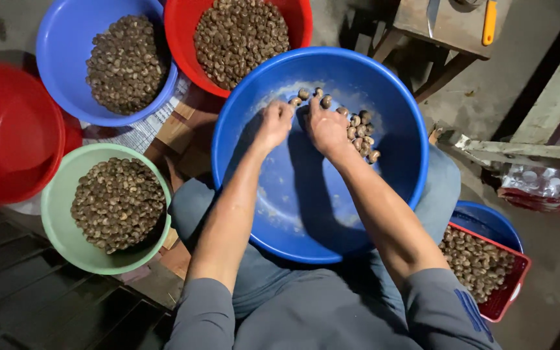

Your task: The person sits with a blue basin on their lap and uses both hands to pick up snails, inspect them, and transfer them into a red rectangular basket placed on the floor to the right. Several other basins containing snails are visible nearby.

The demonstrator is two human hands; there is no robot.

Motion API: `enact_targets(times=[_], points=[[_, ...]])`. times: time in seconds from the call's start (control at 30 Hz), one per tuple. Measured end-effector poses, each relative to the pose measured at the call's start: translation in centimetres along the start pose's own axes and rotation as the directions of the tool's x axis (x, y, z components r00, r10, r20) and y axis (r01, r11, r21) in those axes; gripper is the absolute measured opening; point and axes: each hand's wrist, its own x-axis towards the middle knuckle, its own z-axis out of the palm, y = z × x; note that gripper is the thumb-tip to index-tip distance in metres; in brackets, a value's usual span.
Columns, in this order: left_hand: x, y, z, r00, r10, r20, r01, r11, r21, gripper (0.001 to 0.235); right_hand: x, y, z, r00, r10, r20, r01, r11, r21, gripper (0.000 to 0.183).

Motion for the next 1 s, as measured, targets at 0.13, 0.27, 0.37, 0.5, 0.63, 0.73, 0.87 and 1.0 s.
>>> enact_targets(times=[0.13,0.27,0.37,0.5,0.63,0.73,0.87,1.0], points=[[-0.8,6.7,-4.0,0.926,-0.351,0.138,0.362,0.726,-0.585,0.022,-1.4,1.4,0.6,1.000,0.013,0.013,-0.018,0.756,0.654,0.026],[-1.4,9.8,-6.1,0.902,-0.381,0.203,0.406,0.590,-0.697,0.031,-7.8,0.0,-8.6,0.994,-0.044,0.100,-0.101,-0.038,0.994,0.037],[-1.7,9.6,-5.5,0.924,-0.317,0.211,0.375,0.657,-0.654,0.025,-5.4,3.6,-3.7,0.993,-0.102,0.056,-0.088,-0.346,0.934,0.041],[0.3,5.0,-2.2,0.979,-0.185,0.084,0.202,0.835,-0.512,0.021,-5.1,3.4,-4.5,0.997,-0.067,0.048,-0.066,-0.313,0.947,0.040],[0.0,5.4,-2.2,0.996,-0.076,0.045,0.076,0.997,0.006,0.018,-4.6,2.6,-4.3,0.990,0.122,0.074,-0.038,-0.279,0.960,0.032],[-0.9,7.6,-2.9,0.989,-0.115,0.096,0.088,0.964,0.253,0.017,-3.0,2.2,-3.2,0.973,0.230,-0.016,0.026,-0.042,0.999,0.035],[-1.2,9.4,-3.1,0.946,-0.261,0.193,0.160,0.893,0.420,0.017,-2.0,2.1,-4.1,0.975,0.061,-0.212,0.081,0.793,0.603,0.025],[-0.8,7.9,-2.4,0.955,-0.219,0.198,0.098,0.869,0.485,0.032,2.0,1.0,-2.0,0.986,-0.013,-0.166,0.052,0.972,0.229,0.028]])
